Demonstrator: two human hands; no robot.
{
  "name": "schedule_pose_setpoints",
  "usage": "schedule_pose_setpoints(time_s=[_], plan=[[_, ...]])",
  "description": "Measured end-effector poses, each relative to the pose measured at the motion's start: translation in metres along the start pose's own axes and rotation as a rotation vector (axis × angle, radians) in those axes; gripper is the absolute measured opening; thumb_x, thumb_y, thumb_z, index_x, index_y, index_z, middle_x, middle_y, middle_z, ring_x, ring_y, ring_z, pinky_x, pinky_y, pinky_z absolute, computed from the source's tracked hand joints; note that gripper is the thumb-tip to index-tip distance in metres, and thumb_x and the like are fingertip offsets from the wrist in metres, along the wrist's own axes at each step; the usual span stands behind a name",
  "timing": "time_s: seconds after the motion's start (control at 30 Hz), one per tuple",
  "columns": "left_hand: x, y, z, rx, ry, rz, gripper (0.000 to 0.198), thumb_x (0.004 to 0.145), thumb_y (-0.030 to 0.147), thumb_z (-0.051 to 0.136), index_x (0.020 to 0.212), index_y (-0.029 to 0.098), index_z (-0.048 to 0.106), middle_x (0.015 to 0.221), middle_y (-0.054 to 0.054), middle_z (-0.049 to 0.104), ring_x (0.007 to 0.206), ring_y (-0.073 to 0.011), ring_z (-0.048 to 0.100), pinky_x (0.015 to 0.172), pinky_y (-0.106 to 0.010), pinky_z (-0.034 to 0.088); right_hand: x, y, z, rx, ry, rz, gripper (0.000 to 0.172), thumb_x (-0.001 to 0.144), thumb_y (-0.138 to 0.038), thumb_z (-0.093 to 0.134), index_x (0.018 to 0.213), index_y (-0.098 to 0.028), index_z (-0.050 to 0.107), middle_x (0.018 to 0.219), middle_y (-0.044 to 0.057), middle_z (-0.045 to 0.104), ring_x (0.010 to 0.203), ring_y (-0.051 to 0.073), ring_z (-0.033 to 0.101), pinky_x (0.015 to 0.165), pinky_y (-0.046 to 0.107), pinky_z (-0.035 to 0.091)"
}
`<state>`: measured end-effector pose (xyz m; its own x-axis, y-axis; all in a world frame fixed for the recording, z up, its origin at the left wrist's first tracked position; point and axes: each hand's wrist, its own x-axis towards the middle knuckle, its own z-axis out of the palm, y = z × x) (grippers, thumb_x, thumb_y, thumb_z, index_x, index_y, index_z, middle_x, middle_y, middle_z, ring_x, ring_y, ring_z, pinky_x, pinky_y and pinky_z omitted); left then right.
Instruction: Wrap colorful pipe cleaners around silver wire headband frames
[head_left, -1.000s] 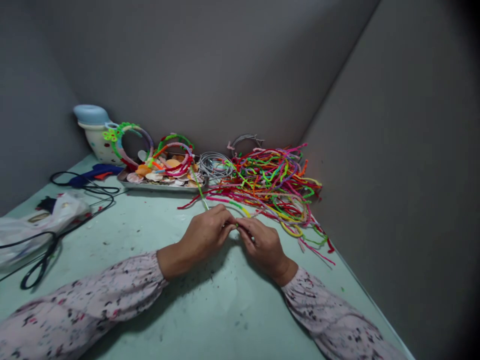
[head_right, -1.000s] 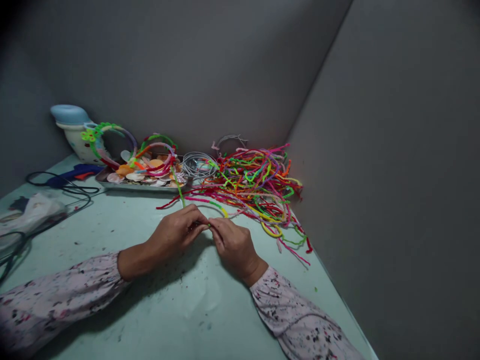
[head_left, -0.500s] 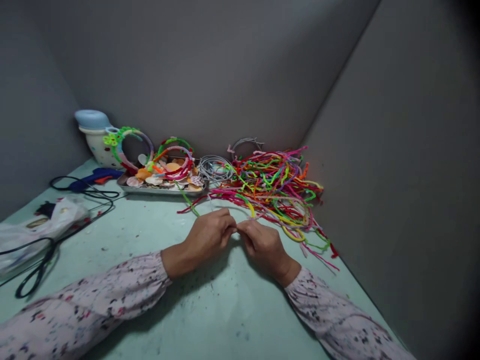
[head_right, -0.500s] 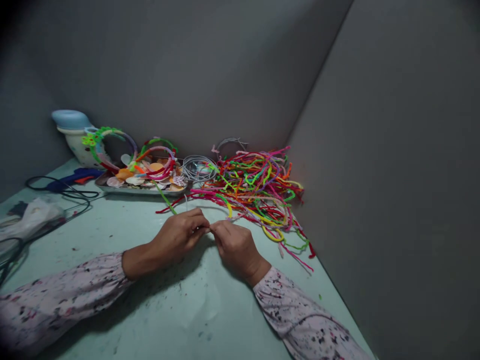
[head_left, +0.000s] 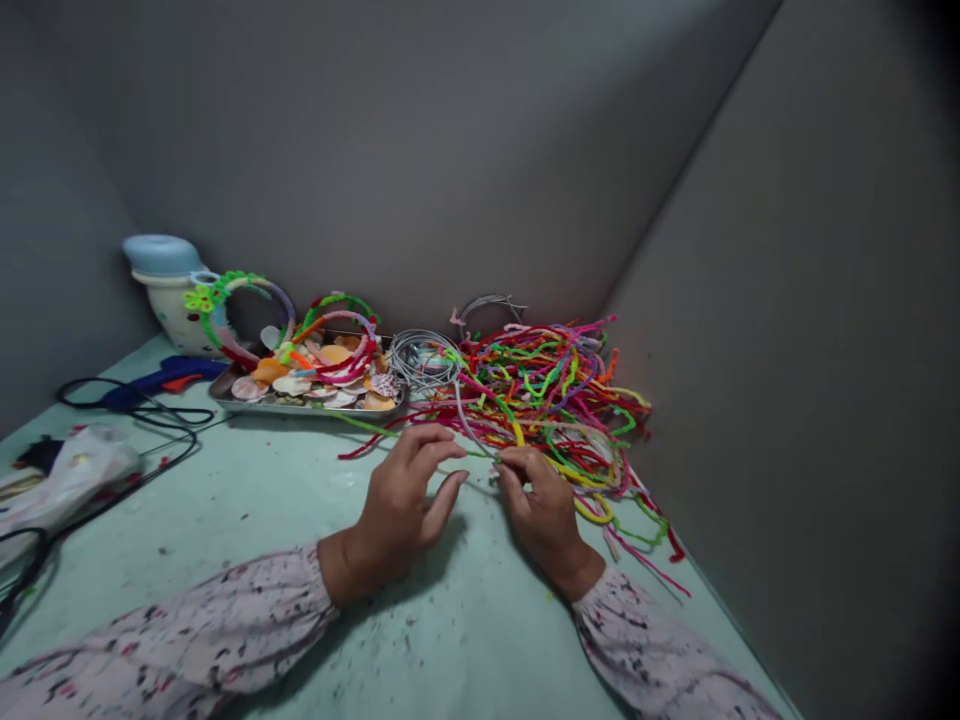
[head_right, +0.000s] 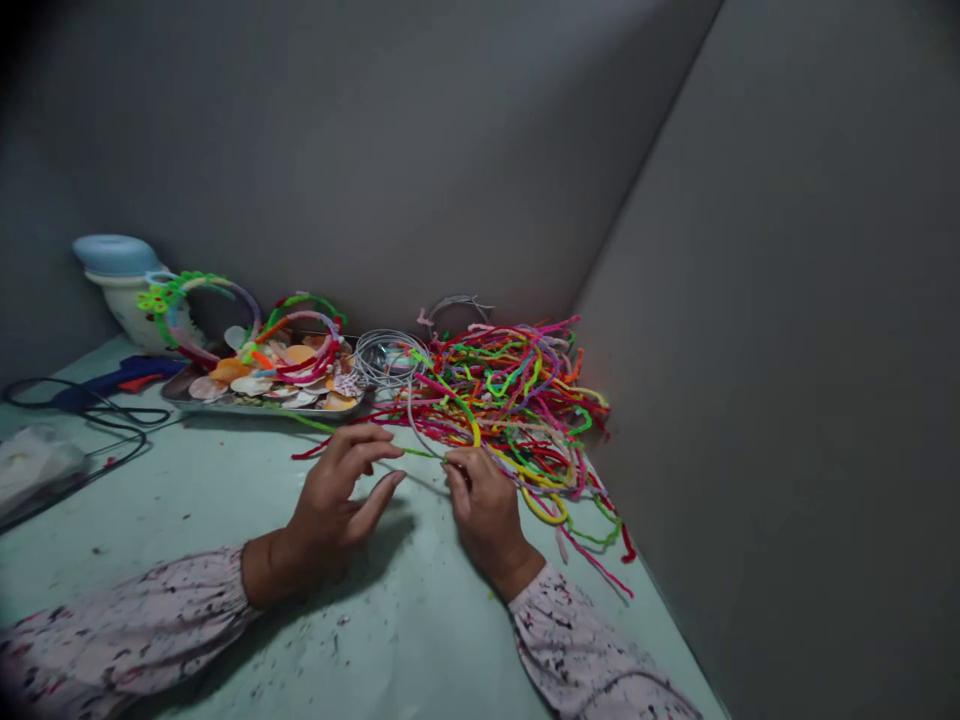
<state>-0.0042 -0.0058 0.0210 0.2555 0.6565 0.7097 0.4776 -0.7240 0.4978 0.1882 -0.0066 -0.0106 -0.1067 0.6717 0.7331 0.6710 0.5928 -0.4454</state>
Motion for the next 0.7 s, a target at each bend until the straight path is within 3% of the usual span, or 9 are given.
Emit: schedule_pose_setpoints(time_s=[0.1, 0.3, 0.53, 0.7], plan=[[0.001, -0.002, 0.006, -0.131, -0.076, -0.181, 0.019, 0.087, 0.020, 0.052, 0.106, 0.019, 0.056, 0.106, -0.008, 0.054, 0.074, -0.0119, 0.057, 0.067, -0.026, 0.050, 0.000, 0.002, 0.000, 0.066, -0.010, 0.050, 0.015, 0.087, -0.015, 0.053, 0.100, -0.021, 0.058, 0.098, 0.006, 0.066, 0.091, 0.018, 0.063, 0.076, 0.032, 0.054], [-0.002, -0.006, 0.022, -0.339, -0.209, -0.357, 0.021, 0.087, 0.027, 0.054, 0.104, 0.019, 0.062, 0.097, -0.006, 0.059, 0.065, -0.0102, 0.056, 0.057, -0.023, 0.048, 0.001, -0.008, 0.002, 0.124, -0.086, -0.026, 0.013, 0.087, -0.014, 0.053, 0.097, -0.021, 0.058, 0.091, 0.006, 0.066, 0.086, 0.017, 0.063, 0.074, 0.030, 0.053], [0.001, -0.012, 0.022, -0.399, -0.194, -0.396, 0.014, 0.083, 0.027, 0.058, 0.081, 0.017, 0.067, 0.078, -0.002, 0.061, 0.070, -0.0124, 0.057, 0.060, -0.022, 0.046, 0.000, -0.007, 0.005, 0.093, -0.088, -0.017, 0.011, 0.086, -0.015, 0.054, 0.094, -0.020, 0.060, 0.086, 0.005, 0.066, 0.079, 0.016, 0.063, 0.069, 0.028, 0.053], [0.004, -0.018, 0.020, -0.401, -0.216, -0.410, 0.014, 0.083, 0.027, 0.058, 0.078, 0.017, 0.066, 0.075, -0.001, 0.062, 0.070, -0.0124, 0.056, 0.063, -0.023, 0.045, 0.001, -0.009, 0.005, 0.145, -0.148, 0.048, 0.013, 0.084, -0.018, 0.056, 0.097, -0.020, 0.060, 0.086, 0.005, 0.066, 0.074, 0.015, 0.063, 0.065, 0.027, 0.052]])
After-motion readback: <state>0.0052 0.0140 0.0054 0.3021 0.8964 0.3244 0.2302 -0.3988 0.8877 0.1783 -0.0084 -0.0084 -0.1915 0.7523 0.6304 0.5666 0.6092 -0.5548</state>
